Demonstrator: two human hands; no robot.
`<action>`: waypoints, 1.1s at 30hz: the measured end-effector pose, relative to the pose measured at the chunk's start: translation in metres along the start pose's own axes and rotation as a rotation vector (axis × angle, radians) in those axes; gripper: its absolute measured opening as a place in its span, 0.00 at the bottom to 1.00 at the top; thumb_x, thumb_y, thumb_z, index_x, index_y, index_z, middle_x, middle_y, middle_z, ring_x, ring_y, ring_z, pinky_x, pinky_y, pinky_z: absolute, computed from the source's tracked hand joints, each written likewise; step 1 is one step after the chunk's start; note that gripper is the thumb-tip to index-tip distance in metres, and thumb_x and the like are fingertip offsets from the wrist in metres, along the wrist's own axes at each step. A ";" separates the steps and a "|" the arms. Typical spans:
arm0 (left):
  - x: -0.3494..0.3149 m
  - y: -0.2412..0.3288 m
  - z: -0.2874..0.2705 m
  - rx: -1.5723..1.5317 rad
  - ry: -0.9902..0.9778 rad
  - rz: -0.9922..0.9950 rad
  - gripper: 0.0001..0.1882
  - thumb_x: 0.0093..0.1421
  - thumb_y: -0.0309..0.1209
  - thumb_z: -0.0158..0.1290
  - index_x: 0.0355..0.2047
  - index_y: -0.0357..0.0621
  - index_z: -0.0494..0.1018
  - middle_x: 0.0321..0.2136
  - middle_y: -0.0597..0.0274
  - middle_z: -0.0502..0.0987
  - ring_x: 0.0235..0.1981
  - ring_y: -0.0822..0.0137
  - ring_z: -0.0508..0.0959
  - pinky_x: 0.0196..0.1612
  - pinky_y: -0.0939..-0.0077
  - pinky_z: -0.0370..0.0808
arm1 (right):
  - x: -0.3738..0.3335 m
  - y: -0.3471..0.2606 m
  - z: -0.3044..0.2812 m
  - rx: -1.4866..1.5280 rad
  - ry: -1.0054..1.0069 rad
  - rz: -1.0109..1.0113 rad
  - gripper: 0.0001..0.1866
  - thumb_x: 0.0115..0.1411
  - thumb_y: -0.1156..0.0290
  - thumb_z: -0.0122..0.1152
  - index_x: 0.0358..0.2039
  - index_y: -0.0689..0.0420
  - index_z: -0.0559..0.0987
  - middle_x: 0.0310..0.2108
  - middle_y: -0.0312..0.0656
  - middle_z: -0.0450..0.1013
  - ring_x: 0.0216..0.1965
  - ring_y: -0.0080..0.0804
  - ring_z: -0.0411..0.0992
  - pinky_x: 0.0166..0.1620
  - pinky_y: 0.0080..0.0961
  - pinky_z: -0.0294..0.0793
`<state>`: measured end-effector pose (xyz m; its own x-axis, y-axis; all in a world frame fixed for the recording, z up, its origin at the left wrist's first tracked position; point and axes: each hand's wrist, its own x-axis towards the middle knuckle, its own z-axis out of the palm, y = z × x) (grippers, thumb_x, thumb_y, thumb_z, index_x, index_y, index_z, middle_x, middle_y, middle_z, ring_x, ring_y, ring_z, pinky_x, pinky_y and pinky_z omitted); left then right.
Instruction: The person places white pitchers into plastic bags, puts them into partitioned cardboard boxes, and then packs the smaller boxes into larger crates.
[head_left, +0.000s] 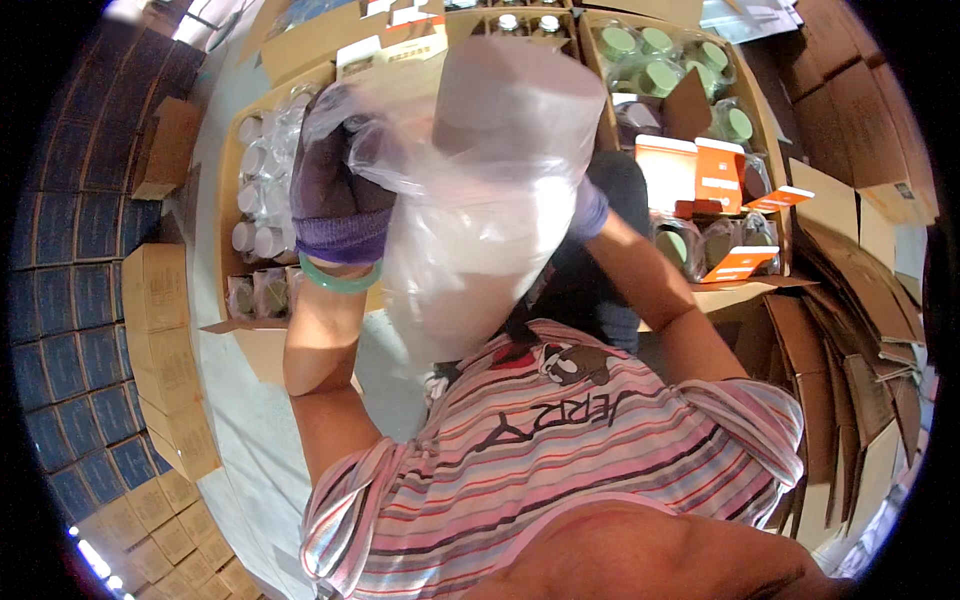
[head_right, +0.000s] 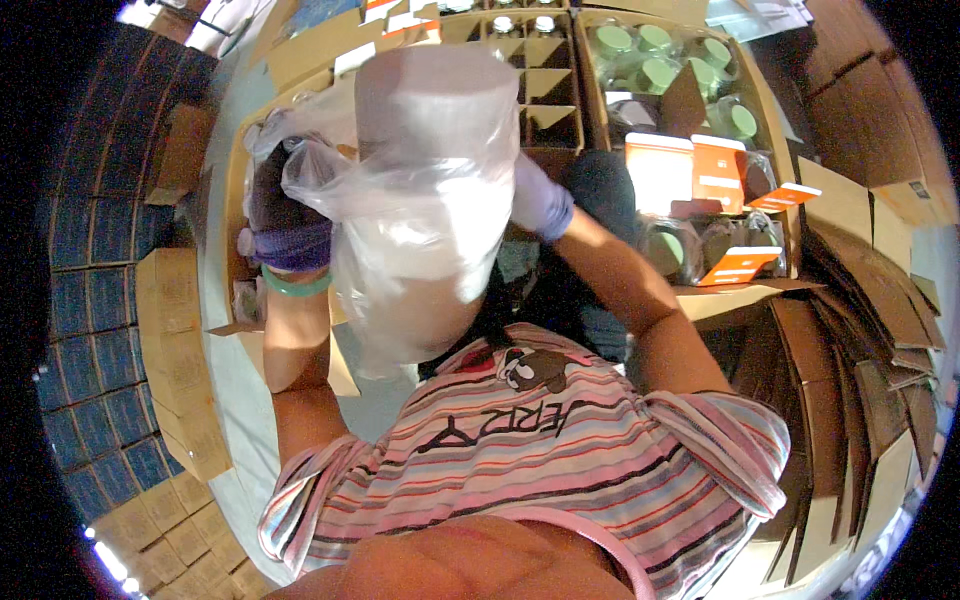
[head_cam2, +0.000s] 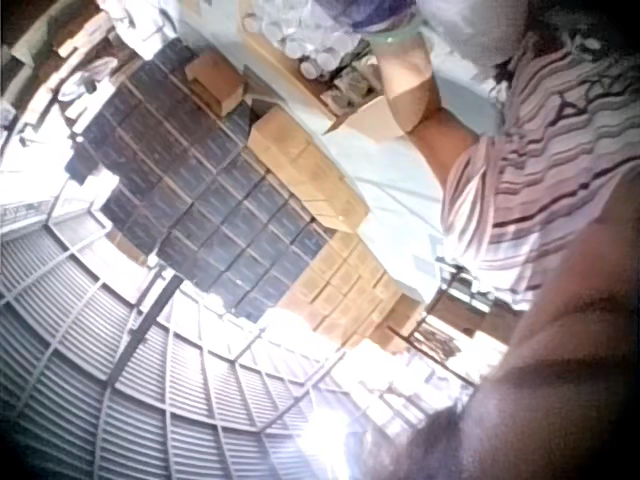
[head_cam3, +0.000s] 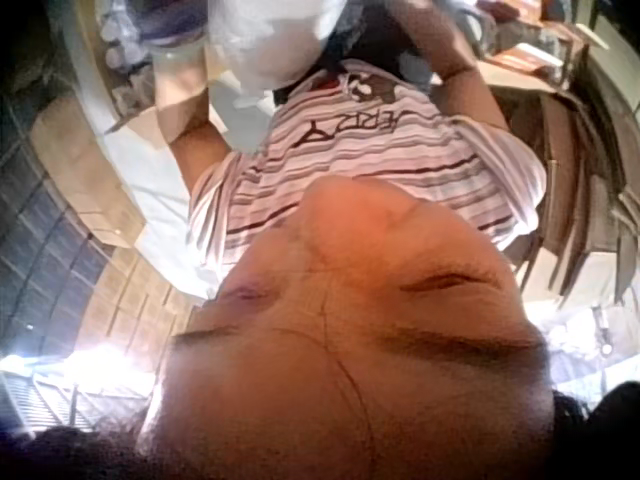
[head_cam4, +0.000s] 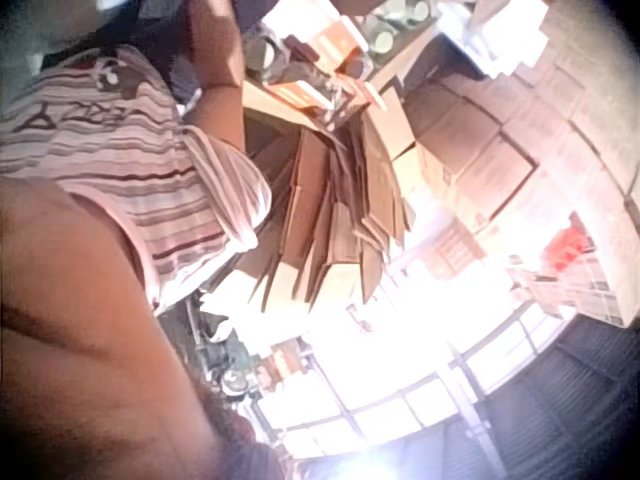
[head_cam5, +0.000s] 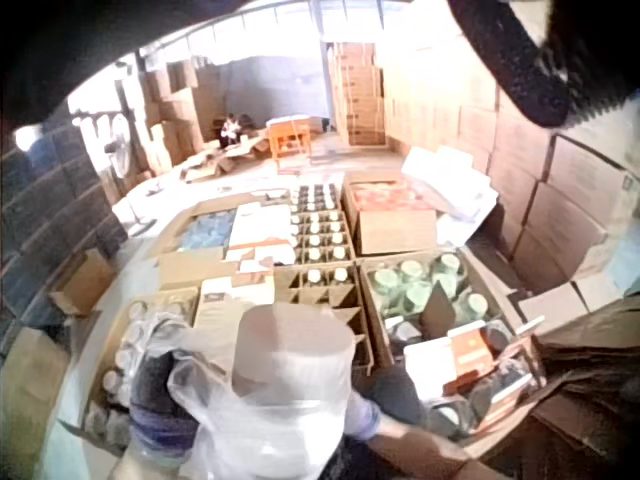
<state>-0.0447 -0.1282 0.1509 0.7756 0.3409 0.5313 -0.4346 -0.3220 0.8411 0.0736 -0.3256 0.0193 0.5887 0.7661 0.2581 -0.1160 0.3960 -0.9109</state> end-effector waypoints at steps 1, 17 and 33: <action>0.005 -0.005 0.007 0.346 0.029 0.137 0.15 0.60 0.23 0.48 0.49 0.40 0.67 0.45 0.59 0.70 0.47 0.67 0.71 0.50 0.75 0.70 | -0.009 -0.002 -0.002 -0.135 0.027 -0.080 0.29 0.56 0.60 0.58 0.54 0.63 0.65 0.54 0.46 0.65 0.54 0.35 0.64 0.55 0.32 0.65; -0.098 -0.094 0.063 -0.321 -0.210 -0.887 0.22 0.60 0.34 0.46 0.53 0.40 0.63 0.49 0.54 0.69 0.49 0.62 0.72 0.51 0.69 0.69 | -0.100 0.016 -0.018 -0.648 -0.045 -0.224 0.52 0.34 0.52 0.76 0.58 0.61 0.61 0.58 0.56 0.56 0.61 0.54 0.53 0.62 0.46 0.51; -0.016 -0.046 -0.039 -0.476 -0.158 -0.774 0.34 0.62 0.52 0.42 0.61 0.43 0.55 0.50 0.53 0.69 0.48 0.60 0.73 0.48 0.66 0.72 | -0.036 -0.035 -0.014 -0.655 0.416 -0.187 0.26 0.47 0.46 0.67 0.28 0.59 0.77 0.22 0.35 0.70 0.24 0.25 0.70 0.26 0.26 0.68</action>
<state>-0.0548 -0.0841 0.1078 0.9667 0.1741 -0.1876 0.1162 0.3547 0.9277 0.0682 -0.3745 0.0376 0.8176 0.4132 0.4011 0.4313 0.0221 -0.9019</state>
